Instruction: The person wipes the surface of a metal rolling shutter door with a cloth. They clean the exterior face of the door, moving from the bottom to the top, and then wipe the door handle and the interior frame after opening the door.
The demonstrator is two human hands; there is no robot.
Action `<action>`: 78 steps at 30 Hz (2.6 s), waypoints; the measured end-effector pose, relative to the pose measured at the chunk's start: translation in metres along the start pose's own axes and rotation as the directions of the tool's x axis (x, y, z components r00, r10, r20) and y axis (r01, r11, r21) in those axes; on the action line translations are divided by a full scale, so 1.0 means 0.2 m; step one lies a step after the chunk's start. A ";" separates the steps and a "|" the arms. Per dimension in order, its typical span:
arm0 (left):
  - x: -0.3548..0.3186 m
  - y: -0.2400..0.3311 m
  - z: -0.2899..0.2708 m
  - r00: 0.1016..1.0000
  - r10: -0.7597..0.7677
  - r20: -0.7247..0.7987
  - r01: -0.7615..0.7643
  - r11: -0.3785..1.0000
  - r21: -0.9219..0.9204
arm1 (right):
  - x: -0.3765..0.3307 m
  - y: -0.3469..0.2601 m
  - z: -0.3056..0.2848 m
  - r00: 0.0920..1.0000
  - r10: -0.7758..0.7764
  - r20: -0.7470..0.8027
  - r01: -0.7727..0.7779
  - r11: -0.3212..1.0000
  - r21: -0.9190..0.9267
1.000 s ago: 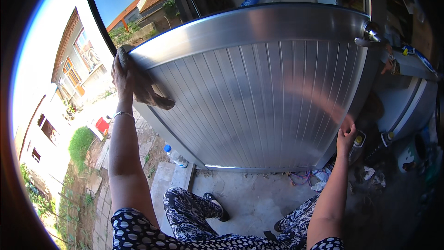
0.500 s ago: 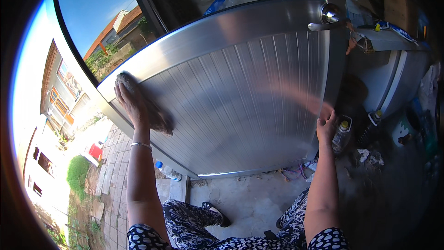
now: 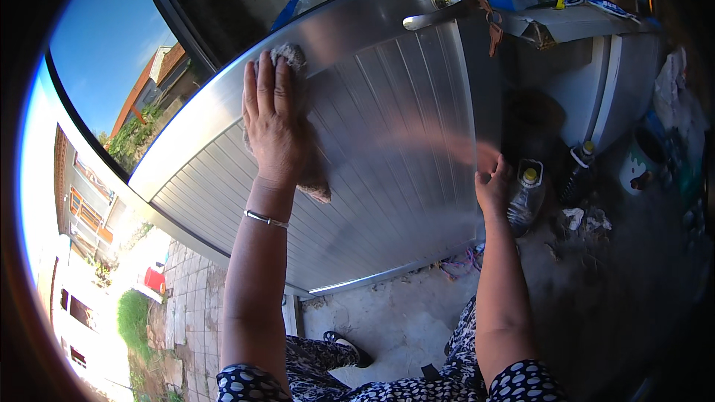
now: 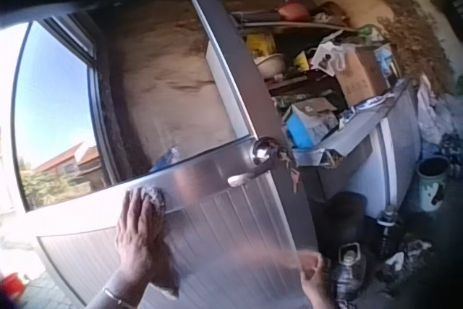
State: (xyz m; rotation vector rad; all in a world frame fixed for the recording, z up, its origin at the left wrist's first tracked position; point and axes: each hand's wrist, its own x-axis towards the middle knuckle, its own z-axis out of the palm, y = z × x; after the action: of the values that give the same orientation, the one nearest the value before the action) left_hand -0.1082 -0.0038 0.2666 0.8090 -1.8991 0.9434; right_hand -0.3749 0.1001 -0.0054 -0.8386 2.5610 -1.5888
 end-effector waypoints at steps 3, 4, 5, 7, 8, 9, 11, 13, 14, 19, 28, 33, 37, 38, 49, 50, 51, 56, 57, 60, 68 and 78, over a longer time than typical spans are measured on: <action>0.11 0.19 0.06 0.998 0.061 -0.024 -0.062 0.997 -0.035 | 0.02 0.05 0.03 1.000 -0.014 -0.014 0.014 0.999 0.045; 0.13 0.26 0.06 0.998 0.068 -0.017 -0.068 0.996 -0.049 | 0.02 0.06 0.03 1.000 -0.017 -0.008 0.017 0.998 0.060; 0.16 0.30 0.07 0.994 0.103 -0.038 -0.105 0.992 -0.063 | 0.02 0.06 0.03 1.000 -0.022 -0.002 0.022 0.997 0.076; 0.21 0.40 0.09 0.987 0.156 -0.049 -0.159 0.984 -0.075 | 0.02 0.06 0.03 1.000 -0.026 -0.003 0.026 0.996 0.081; 0.23 0.44 0.11 0.982 0.179 -0.060 -0.184 0.980 -0.076 | 0.02 0.06 0.03 0.999 -0.035 -0.009 0.036 0.996 0.087; 0.25 0.48 0.13 0.974 0.204 -0.096 -0.214 0.971 -0.104 | 0.02 0.06 0.04 0.999 -0.044 -0.015 0.045 0.995 0.093; 0.27 0.57 0.15 0.961 0.254 -0.105 -0.267 0.955 -0.127 | 0.03 0.07 0.03 0.997 -0.061 -0.040 0.064 0.993 0.098; 0.26 0.65 0.17 0.948 0.312 -0.064 -0.318 0.940 -0.124 | 0.04 0.08 0.03 0.996 -0.070 -0.060 0.075 0.992 0.097; 0.25 0.69 0.19 0.939 0.341 -0.052 -0.344 0.925 -0.159 | 0.03 0.08 0.03 0.996 -0.071 -0.062 0.076 0.992 0.096; 0.18 0.80 0.27 0.936 0.344 -0.076 -0.352 0.908 -0.229 | 0.03 0.07 0.02 0.992 -0.098 -0.078 0.108 0.985 0.138; -0.08 0.91 0.40 0.906 0.424 0.009 -0.392 0.845 -0.364 | 0.06 0.13 0.07 0.976 -0.149 -0.157 0.168 0.979 0.113; -0.35 0.92 0.45 0.791 0.594 0.147 -0.450 0.727 -0.518 | 0.04 0.09 0.07 0.984 -0.123 -0.127 0.144 0.975 0.172; -0.50 0.92 0.48 0.746 0.631 0.212 -0.322 0.621 -0.715 | 0.08 0.11 0.07 0.990 -0.083 -0.111 0.103 0.976 0.193; -0.50 0.93 0.46 0.826 0.532 0.187 -0.188 0.573 -0.798 | 0.09 0.13 0.07 0.992 -0.077 -0.102 0.095 0.977 0.191; -0.36 0.81 0.29 0.693 0.261 0.672 0.720 -0.204 -0.663 | -0.01 -0.15 -0.29 0.732 -0.413 0.541 -0.220 0.609 0.762; -0.36 0.82 0.30 0.701 0.267 0.661 0.712 -0.229 -0.664 | -0.05 -0.18 -0.30 0.682 -0.518 0.516 -0.127 0.611 0.781; -0.36 0.82 0.30 0.710 0.272 0.649 0.704 -0.253 -0.664 | -0.09 -0.22 -0.31 0.617 -0.616 0.490 -0.034 0.601 0.798; -0.36 0.81 0.30 0.685 0.287 0.670 0.729 -0.266 -0.631 | -0.12 -0.23 -0.34 0.593 -0.402 0.697 0.217 0.914 0.343; -0.36 0.81 0.31 0.676 0.295 0.676 0.737 -0.278 -0.616 | -0.11 -0.23 -0.35 0.597 -0.306 0.742 0.314 0.940 0.135; -0.40 0.80 0.30 0.667 0.305 0.680 0.738 -0.143 -0.660 | -0.10 -0.24 -0.37 0.889 -0.434 0.150 0.436 0.900 0.018; -0.47 0.84 0.27 0.570 0.345 0.745 0.795 -0.458 -0.396 | -0.14 -0.42 -0.32 0.955 -0.278 0.098 0.088 0.585 0.807; -0.46 0.57 0.04 0.681 0.447 0.579 0.699 -0.163 -0.696 | -0.23 -0.51 -0.21 0.872 -0.478 0.103 0.174 0.500 0.848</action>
State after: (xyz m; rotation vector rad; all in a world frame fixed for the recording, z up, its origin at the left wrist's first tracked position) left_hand -0.1630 0.0627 0.1482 0.2368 -2.2180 -1.5144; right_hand -0.3027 0.1218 0.0885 -1.3249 1.1641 -2.1829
